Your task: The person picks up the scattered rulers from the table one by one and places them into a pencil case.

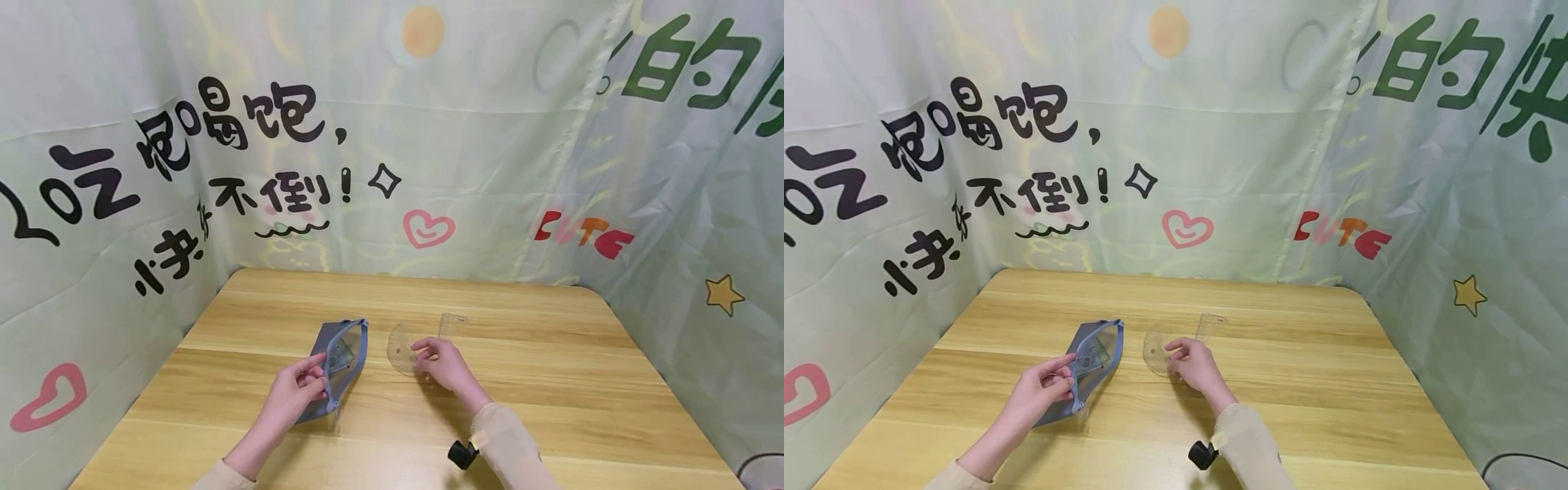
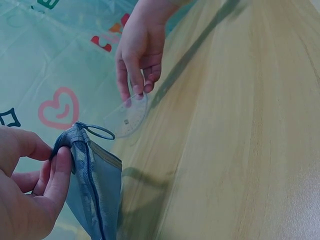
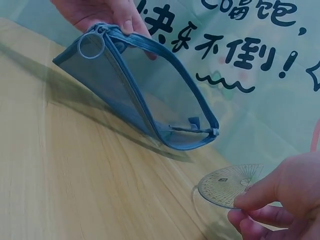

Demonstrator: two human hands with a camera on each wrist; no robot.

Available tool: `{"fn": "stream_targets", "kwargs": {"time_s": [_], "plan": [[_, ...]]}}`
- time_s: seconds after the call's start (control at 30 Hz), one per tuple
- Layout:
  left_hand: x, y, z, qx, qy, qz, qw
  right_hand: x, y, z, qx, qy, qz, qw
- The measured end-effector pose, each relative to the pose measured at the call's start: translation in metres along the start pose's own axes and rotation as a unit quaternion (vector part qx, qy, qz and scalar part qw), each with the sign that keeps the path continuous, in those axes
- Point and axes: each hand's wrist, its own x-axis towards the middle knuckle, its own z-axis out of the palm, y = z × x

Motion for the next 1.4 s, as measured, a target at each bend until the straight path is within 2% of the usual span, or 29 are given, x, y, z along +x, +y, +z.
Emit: {"fn": "stream_targets", "kwargs": {"time_s": [0.63, 0.93, 1.4], "plan": [[0.001, 0.0, 0.0, 0.006, 0.001, 0.004, 1.0, 0.004, -0.02, 0.007, 0.045, -0.029, 0.002, 0.999], [0.0, 0.001, 0.0, 0.005, 0.0, 0.005, 1.0, 0.006, -0.025, 0.012, 0.051, -0.033, -0.002, 0.998], [0.0, 0.001, 0.0, 0.01, 0.002, 0.004, 0.9999, 0.008, -0.037, 0.018, 0.072, -0.062, 0.005, 0.995]]}}
